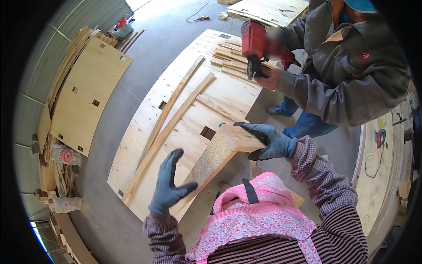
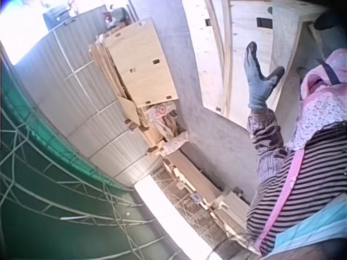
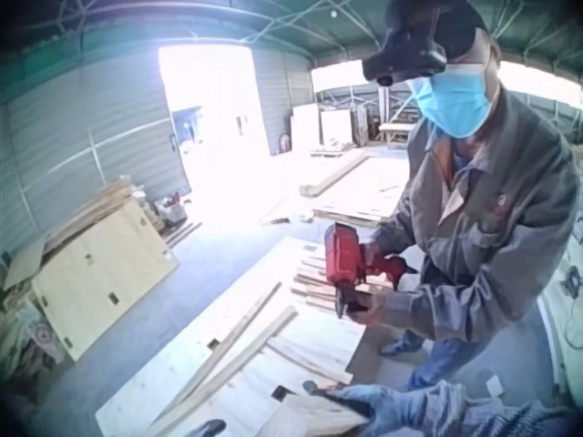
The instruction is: The person positions wooden planks on a large plywood sheet while a coworker uses a nail gun to fasten them. The person hands pieces to the coworker and adjusts the alignment of the frame components during assembly.
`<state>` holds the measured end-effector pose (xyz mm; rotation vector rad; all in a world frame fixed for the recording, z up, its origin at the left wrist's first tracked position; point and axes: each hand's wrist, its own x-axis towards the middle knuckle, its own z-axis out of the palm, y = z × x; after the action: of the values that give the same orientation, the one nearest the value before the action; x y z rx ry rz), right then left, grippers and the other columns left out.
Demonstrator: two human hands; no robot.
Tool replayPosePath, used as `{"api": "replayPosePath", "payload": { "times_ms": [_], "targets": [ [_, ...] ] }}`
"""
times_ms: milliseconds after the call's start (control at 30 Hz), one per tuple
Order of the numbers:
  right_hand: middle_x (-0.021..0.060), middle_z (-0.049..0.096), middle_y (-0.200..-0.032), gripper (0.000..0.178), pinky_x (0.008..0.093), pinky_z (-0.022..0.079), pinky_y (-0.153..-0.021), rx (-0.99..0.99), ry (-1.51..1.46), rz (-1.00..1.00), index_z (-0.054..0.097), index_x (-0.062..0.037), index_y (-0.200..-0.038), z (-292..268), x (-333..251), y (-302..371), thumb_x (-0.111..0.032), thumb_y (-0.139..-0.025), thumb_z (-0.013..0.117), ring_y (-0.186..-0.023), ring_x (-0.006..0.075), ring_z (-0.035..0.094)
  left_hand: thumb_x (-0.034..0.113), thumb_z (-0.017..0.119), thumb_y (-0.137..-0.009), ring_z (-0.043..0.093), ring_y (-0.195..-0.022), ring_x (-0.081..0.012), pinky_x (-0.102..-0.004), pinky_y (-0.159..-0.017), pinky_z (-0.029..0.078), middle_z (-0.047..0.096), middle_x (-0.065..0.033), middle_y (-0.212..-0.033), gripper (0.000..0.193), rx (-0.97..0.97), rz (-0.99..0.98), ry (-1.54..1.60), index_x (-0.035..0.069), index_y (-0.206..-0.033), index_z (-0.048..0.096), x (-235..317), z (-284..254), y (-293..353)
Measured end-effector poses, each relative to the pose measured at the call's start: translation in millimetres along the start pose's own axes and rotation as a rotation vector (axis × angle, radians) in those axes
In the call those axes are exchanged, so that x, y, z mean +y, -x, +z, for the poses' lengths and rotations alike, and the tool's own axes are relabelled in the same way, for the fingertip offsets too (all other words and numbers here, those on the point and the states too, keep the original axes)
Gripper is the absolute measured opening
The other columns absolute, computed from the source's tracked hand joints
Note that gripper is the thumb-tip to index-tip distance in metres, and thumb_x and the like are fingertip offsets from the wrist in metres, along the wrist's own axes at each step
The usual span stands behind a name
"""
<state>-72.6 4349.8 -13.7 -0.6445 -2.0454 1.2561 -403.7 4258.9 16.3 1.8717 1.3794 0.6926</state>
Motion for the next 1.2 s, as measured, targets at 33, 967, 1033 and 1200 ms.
{"api": "replayPosePath", "payload": {
  "times_ms": [33,967,1033,1200],
  "targets": [
    [0.0137,0.057,-0.119,0.083,0.03,0.042,-0.092,0.006,-0.002,-0.01,0.038,-0.0037,-0.135,-2,3,-1,-0.017,-0.065,0.08,-0.106,0.0182,0.056,0.028,0.081,-0.061,0.036,-0.126,-0.0307,-0.0382,-0.104,0.029,0.04,-0.0158,-0.135,0.091,0.006,-0.018,-0.073,0.0,-0.135,0.034,-3,6,10],
    [0.0122,0.054,-0.124,0.083,0.03,0.039,-0.096,0.036,-0.14,0.138,0.037,-0.0009,-0.135,-16,29,-5,-0.011,-0.065,0.079,-0.111,0.0142,0.049,0.022,0.078,-0.062,0.06,-0.084,-0.0285,-0.0347,-0.074,0.048,0.059,-0.0136,-0.093,0.057,0.316,-0.03,-0.084,0.002,-0.109,0.054,-36,81,-5],
    [0.0119,0.054,-0.124,0.082,0.0296,0.039,-0.095,0.035,-0.142,0.153,0.037,-0.001,-0.135,-14,28,-3,-0.011,-0.066,0.079,-0.111,0.0135,0.049,0.023,0.078,-0.062,0.06,-0.084,-0.0281,-0.0341,-0.074,0.048,0.059,-0.0134,-0.093,0.057,0.316,-0.038,-0.069,0.003,-0.109,0.054,-36,82,-2],
    [0.0123,0.053,-0.124,0.082,0.0293,0.039,-0.095,0.023,-0.046,0.071,0.037,-0.0014,-0.135,-18,31,-9,-0.014,-0.067,0.08,-0.111,0.0124,0.048,0.023,0.079,-0.061,0.06,-0.084,-0.0285,-0.0343,-0.075,0.048,0.059,-0.0136,-0.093,0.057,0.31,-0.043,-0.049,0.003,-0.109,0.054,-39,80,-4]
  ]
}}
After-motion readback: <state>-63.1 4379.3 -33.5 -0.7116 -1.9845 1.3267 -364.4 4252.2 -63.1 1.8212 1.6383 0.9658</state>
